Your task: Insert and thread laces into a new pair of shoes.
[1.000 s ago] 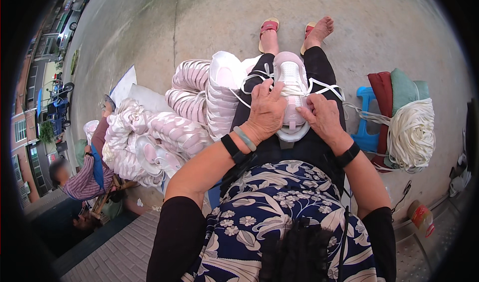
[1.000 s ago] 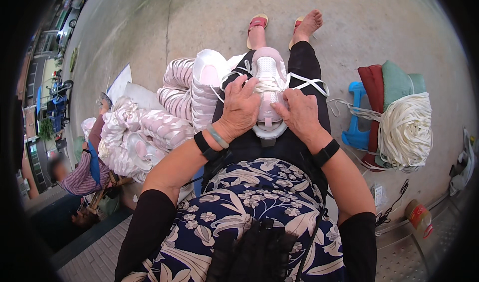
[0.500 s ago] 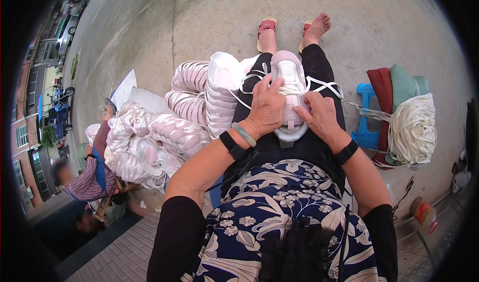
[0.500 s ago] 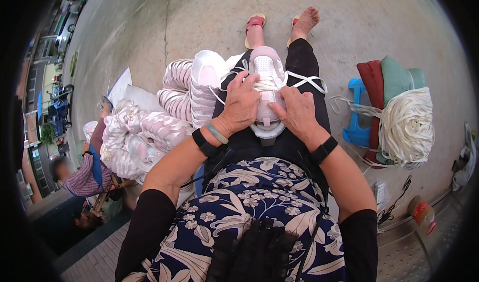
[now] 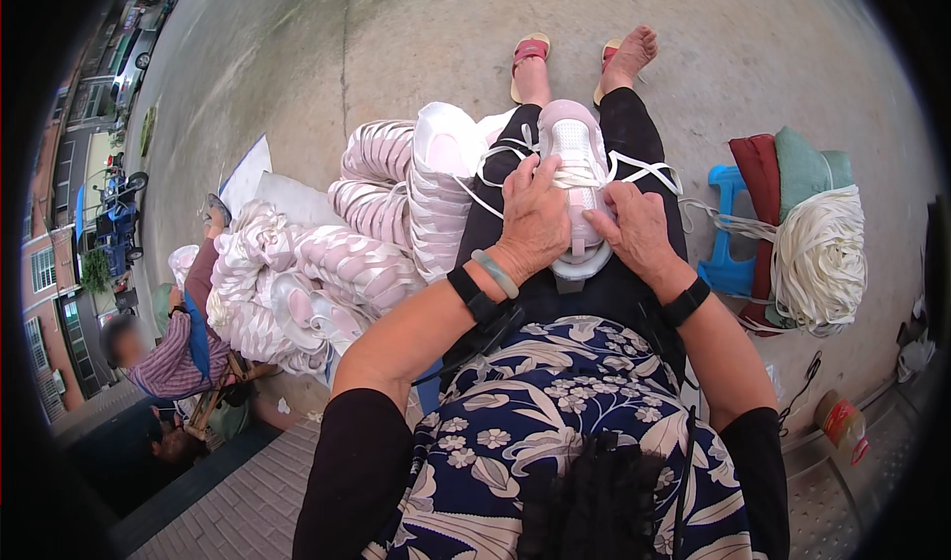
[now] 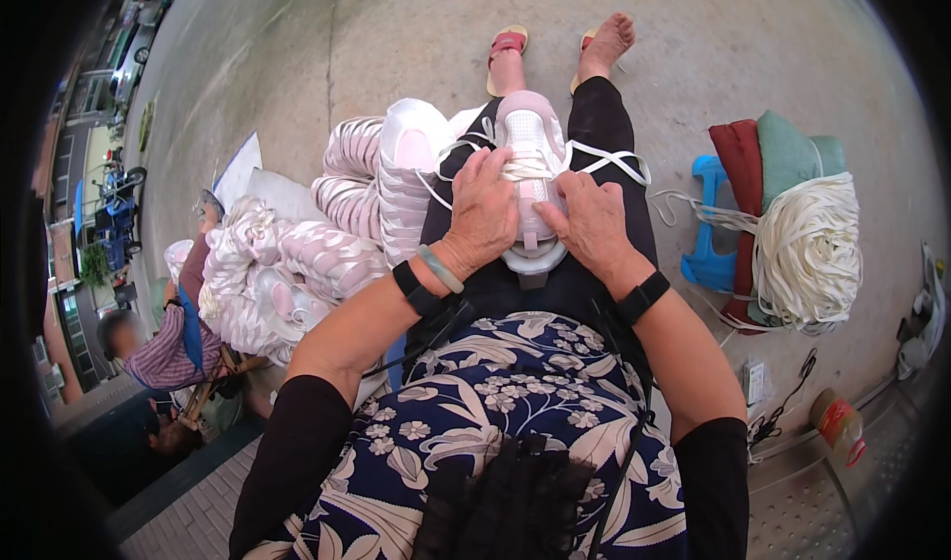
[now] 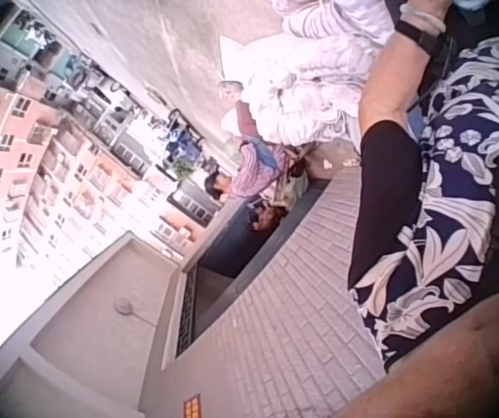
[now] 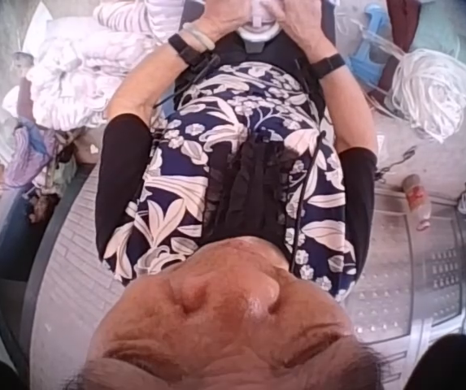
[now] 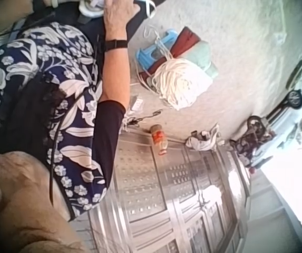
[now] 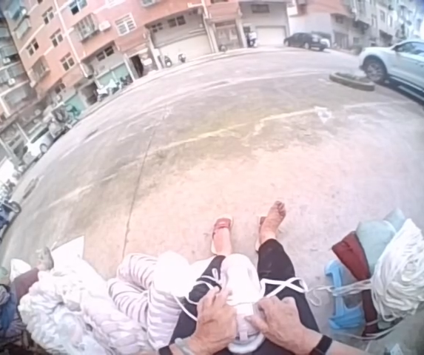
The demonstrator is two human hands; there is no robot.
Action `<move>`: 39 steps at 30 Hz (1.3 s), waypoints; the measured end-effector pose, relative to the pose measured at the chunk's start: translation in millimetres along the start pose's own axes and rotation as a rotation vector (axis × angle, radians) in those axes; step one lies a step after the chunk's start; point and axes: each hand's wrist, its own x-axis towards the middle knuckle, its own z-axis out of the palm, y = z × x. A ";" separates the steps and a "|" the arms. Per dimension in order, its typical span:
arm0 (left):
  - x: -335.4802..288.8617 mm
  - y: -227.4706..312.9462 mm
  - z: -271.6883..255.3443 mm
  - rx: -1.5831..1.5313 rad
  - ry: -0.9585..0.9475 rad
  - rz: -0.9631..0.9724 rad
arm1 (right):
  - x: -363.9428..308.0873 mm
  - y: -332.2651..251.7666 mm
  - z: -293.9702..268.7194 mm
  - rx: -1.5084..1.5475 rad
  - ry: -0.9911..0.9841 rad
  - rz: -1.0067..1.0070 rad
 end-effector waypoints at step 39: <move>7.1 -15.9 11.6 -0.291 0.025 0.039 | 20.9 -17.4 15.0 -0.117 0.074 -0.046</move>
